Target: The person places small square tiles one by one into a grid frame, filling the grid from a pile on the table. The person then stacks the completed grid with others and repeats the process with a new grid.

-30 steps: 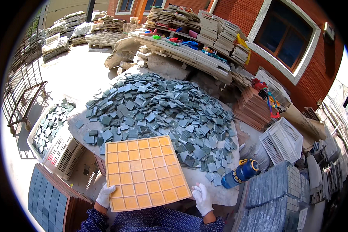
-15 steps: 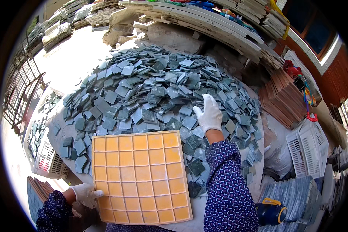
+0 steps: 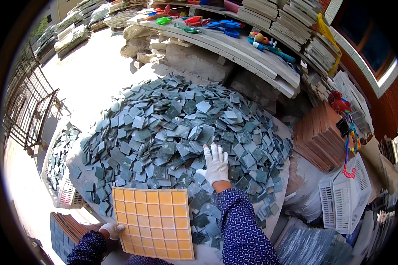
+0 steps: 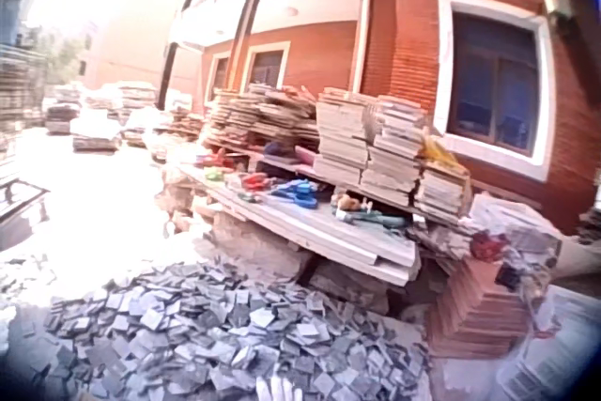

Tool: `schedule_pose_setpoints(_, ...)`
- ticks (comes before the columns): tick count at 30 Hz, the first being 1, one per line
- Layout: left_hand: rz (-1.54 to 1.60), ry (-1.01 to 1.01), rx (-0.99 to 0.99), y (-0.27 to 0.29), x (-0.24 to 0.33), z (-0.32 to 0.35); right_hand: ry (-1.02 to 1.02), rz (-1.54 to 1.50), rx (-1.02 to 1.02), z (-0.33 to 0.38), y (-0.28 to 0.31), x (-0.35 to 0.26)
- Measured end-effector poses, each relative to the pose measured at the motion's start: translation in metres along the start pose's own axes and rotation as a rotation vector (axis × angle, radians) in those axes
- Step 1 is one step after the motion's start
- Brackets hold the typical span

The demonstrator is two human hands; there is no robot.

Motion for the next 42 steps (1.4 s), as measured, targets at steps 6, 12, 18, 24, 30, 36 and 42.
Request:
schedule_pose_setpoints(6,-0.111,0.143,0.01,0.022,0.059,0.029,0.065,0.107,-0.062,-0.007,0.024,0.001)
schedule_pose_setpoints(12,-0.521,-0.193,-0.02,0.098,0.206,0.007,0.021,-0.038,0.206,-0.077,0.032,0.043)
schedule_pose_setpoints(18,-0.275,-1.333,0.776,0.22,0.435,-0.103,-0.29,-0.245,-0.015,-0.161,0.046,0.094)
schedule_pose_setpoints(24,-0.407,-1.152,0.776,0.239,0.502,-0.2,-0.342,-0.321,0.047,-0.185,-0.004,0.082)
schedule_pose_setpoints(30,-0.418,-1.199,0.744,0.225,0.494,-0.2,-0.166,-0.397,0.028,-0.163,-0.005,0.069)
schedule_pose_setpoints(36,-0.379,-1.203,0.67,0.22,0.487,-0.175,-0.069,-0.509,0.034,-0.134,0.008,0.057)
schedule_pose_setpoints(42,-0.307,-1.281,0.569,0.193,0.462,-0.135,-0.002,-0.587,-0.009,-0.073,0.025,0.036)
Point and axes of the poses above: each hand's wrist, its own z-axis away from the middle knuckle, its own y-axis out of the back of the hand, x = y × z, the point moved 2 cm from there along -z, towards the middle knuckle, and after that the axes turned 15 degrees about -y, right-handed, at the moved point
